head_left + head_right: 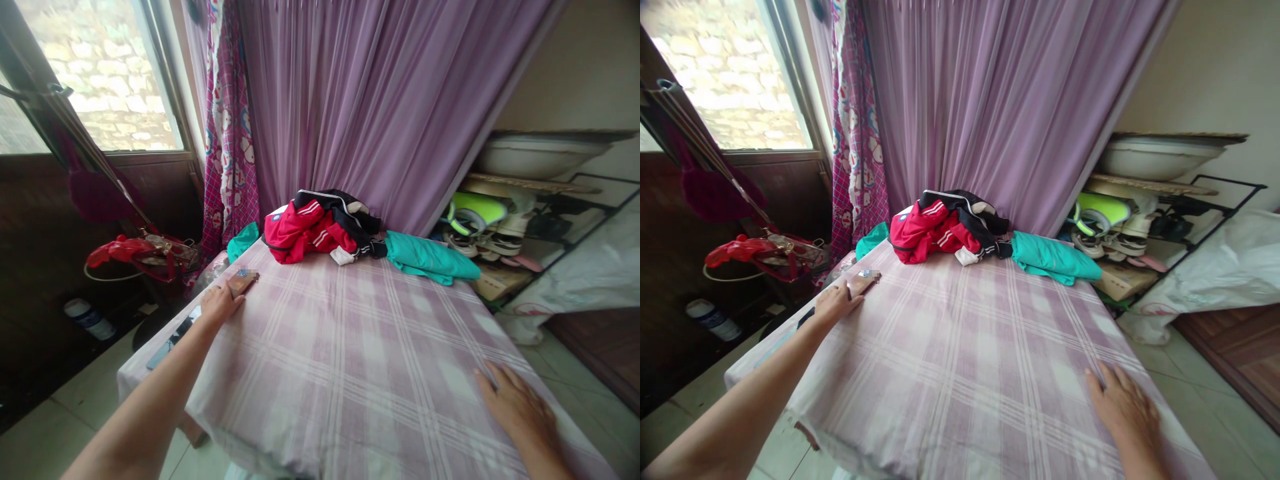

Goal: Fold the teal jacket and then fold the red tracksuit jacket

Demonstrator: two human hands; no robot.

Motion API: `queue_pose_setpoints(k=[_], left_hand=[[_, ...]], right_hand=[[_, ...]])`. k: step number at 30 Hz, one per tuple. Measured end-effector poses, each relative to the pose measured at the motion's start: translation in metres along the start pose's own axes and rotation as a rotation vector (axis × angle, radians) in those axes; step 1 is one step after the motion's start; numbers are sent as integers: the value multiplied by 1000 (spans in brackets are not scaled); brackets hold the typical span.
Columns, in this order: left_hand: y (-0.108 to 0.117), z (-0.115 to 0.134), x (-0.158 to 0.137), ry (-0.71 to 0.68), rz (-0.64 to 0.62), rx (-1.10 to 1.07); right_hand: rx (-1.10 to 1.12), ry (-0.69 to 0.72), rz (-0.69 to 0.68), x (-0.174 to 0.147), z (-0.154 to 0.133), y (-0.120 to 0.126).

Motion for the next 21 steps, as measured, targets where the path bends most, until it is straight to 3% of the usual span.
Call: queue_pose_setpoints(k=[5,13,21], left_hand=[[11,-23,-21,-30,28,44],[-10,-75,-98,7,89,20],[-21,-88,-104,98,29,-45]], right_hand=[[-14,-1,3,-2,-2,2],[-12,13,6,2,3,-5],[-24,2,-32,4,3,-3]])
Point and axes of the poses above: each hand's wrist, its own x-axis towards the middle knuckle, its own y-axis out of the back of the hand, z = x × y, the point moved 7 cm from there along x, towards the middle knuckle, and after that the axes turned 4 degrees about -z, right-handed, at the moved point
